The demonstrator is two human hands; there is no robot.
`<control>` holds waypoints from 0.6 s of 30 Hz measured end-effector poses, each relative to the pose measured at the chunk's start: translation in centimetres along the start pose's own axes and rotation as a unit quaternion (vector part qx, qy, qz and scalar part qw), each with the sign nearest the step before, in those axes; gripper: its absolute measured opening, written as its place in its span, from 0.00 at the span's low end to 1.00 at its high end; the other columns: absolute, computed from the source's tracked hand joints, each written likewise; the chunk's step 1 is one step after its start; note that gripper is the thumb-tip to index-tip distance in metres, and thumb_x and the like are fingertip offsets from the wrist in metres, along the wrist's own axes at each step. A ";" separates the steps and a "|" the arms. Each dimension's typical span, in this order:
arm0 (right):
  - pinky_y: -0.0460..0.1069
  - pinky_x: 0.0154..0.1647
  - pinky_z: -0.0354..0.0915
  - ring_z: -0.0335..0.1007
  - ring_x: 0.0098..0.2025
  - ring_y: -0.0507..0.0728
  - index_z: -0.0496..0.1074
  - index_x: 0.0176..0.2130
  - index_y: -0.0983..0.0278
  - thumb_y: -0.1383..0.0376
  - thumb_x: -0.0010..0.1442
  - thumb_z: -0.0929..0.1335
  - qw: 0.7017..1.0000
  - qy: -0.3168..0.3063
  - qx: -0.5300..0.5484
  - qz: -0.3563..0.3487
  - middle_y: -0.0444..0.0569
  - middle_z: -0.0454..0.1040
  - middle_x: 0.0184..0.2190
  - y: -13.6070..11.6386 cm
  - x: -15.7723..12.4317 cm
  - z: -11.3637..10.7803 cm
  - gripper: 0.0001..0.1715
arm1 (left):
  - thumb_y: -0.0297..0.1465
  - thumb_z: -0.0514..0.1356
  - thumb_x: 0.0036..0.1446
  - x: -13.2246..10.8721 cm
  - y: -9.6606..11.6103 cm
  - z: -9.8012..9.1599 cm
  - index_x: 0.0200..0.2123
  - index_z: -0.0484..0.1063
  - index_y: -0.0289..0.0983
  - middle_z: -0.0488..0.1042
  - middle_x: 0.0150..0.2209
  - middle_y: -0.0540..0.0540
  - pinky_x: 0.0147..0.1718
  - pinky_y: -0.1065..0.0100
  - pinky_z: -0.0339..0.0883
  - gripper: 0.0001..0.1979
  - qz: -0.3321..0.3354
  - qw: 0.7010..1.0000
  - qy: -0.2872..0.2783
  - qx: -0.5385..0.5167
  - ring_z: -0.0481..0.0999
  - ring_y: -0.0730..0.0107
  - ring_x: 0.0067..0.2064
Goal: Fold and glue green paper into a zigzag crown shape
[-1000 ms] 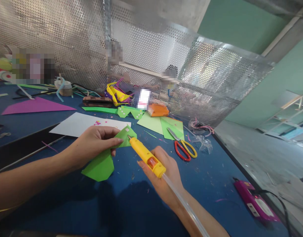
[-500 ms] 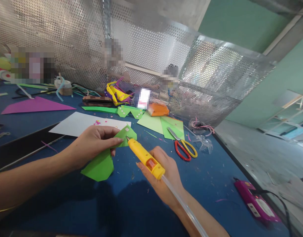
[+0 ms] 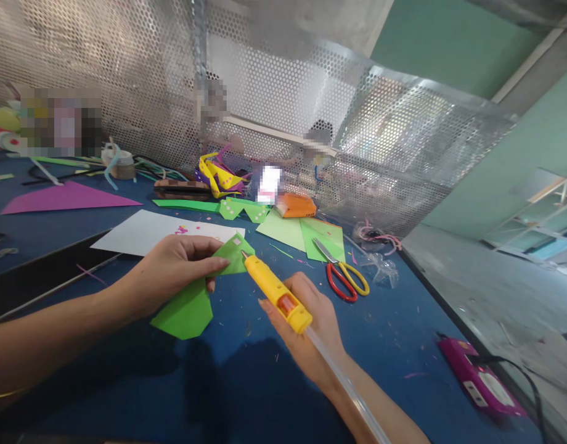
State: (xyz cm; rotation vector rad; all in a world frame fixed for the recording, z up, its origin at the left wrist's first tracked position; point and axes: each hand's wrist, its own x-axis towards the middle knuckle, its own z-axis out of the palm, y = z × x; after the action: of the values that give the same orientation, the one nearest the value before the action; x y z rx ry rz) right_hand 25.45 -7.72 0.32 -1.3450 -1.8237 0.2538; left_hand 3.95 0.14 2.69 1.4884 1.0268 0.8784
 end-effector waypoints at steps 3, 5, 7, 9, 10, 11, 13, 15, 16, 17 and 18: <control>0.46 0.24 0.55 0.57 0.24 0.49 0.62 0.28 0.61 0.57 0.62 0.67 1.000 -0.013 0.008 0.005 0.40 0.61 0.24 0.0 0.1 -0.1 0.15 | 0.33 0.63 0.51 0.0 0.1 0.0 0.32 0.78 0.36 0.72 0.16 0.54 0.18 0.78 0.61 0.06 0.001 1.000 0.002 -0.002 0.69 0.78 0.18; 0.46 0.24 0.55 0.57 0.24 0.49 0.63 0.28 0.61 0.57 0.62 0.67 0.999 -0.036 0.030 0.006 0.40 0.61 0.25 0.0 0.1 -0.2 0.15 | 0.32 0.63 0.51 0.1 0.1 0.1 0.32 0.78 0.37 0.72 0.17 0.54 0.18 0.78 0.61 0.06 0.002 1.000 0.001 -0.008 0.69 0.78 0.18; 0.47 0.24 0.56 0.58 0.25 0.49 0.65 0.29 0.61 0.56 0.62 0.67 0.997 -0.056 0.061 0.010 0.41 0.63 0.25 0.1 0.0 -0.4 0.14 | 0.33 0.64 0.51 0.1 0.2 0.1 0.32 0.78 0.37 0.72 0.17 0.54 0.18 0.78 0.61 0.06 -0.001 1.000 0.000 -0.010 0.70 0.78 0.19; 0.47 0.24 0.59 0.60 0.25 0.50 0.67 0.31 0.61 0.56 0.62 0.67 0.993 -0.058 0.104 0.017 0.42 0.65 0.26 0.1 -0.1 -0.4 0.13 | 0.33 0.64 0.51 0.1 0.1 0.0 0.31 0.78 0.36 0.72 0.17 0.53 0.19 0.78 0.62 0.06 -0.004 1.000 0.000 -0.006 0.70 0.77 0.19; 0.47 0.24 0.60 0.61 0.25 0.50 0.68 0.32 0.61 0.56 0.62 0.67 0.991 -0.044 0.128 0.019 0.42 0.66 0.26 0.2 -0.1 -0.4 0.12 | 0.33 0.64 0.51 0.1 0.0 0.0 0.30 0.77 0.36 0.72 0.17 0.53 0.20 0.78 0.62 0.06 -0.004 1.000 -0.001 -0.002 0.71 0.77 0.20; 0.47 0.23 0.60 0.61 0.24 0.50 0.69 0.33 0.61 0.55 0.62 0.67 0.988 -0.017 0.153 0.019 0.42 0.66 0.26 0.3 -0.1 -0.3 0.13 | 0.34 0.64 0.51 0.1 0.0 0.0 0.30 0.77 0.36 0.72 0.17 0.53 0.20 0.78 0.62 0.06 -0.004 1.000 -0.002 0.003 0.71 0.77 0.20; 0.46 0.20 0.58 0.59 0.21 0.49 0.72 0.35 0.61 0.53 0.62 0.67 0.981 0.039 0.187 0.017 0.41 0.66 0.23 0.6 0.0 -0.3 0.14 | 0.34 0.63 0.51 0.1 -0.2 -0.1 0.29 0.77 0.36 0.72 0.16 0.52 0.19 0.78 0.61 0.07 -0.004 1.000 -0.007 0.012 0.70 0.77 0.19; 0.45 0.18 0.56 0.57 0.19 0.49 0.73 0.38 0.62 0.53 0.63 0.66 0.980 0.073 0.182 0.036 0.40 0.65 0.20 1.0 0.3 -0.5 0.15 | 0.34 0.63 0.51 0.1 -0.2 -0.1 0.30 0.77 0.36 0.72 0.16 0.52 0.18 0.78 0.60 0.07 -0.006 1.000 -0.014 0.017 0.69 0.77 0.19; 0.45 0.18 0.56 0.57 0.19 0.49 0.74 0.38 0.62 0.52 0.63 0.65 0.980 0.082 0.171 0.056 0.40 0.65 0.19 1.3 0.6 -0.7 0.17 | 0.34 0.63 0.51 0.1 -0.2 -0.1 0.30 0.77 0.36 0.72 0.16 0.52 0.18 0.78 0.60 0.07 -0.008 1.000 -0.017 0.019 0.69 0.77 0.18; 0.44 0.18 0.56 0.58 0.19 0.49 0.74 0.38 0.62 0.52 0.64 0.65 0.980 0.092 0.158 0.079 0.40 0.65 0.18 1.6 0.9 -0.9 0.18 | 0.34 0.63 0.51 0.1 -0.2 -0.1 0.29 0.77 0.36 0.72 0.16 0.52 0.18 0.78 0.60 0.07 -0.010 1.000 -0.018 0.020 0.69 0.77 0.18; 0.44 0.19 0.57 0.59 0.20 0.49 0.74 0.38 0.63 0.51 0.64 0.65 0.977 0.108 0.150 0.103 0.41 0.66 0.19 2.0 1.2 -1.2 0.19 | 0.34 0.63 0.51 0.1 -0.1 -0.1 0.30 0.77 0.36 0.72 0.16 0.52 0.17 0.78 0.60 0.07 -0.012 1.000 -0.018 0.021 0.69 0.76 0.18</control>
State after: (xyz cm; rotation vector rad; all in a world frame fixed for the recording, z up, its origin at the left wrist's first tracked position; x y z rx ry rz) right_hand 27.59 -6.23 0.54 -1.2911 -1.4054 0.4554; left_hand 3.91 0.28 2.59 1.5184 1.0411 0.8142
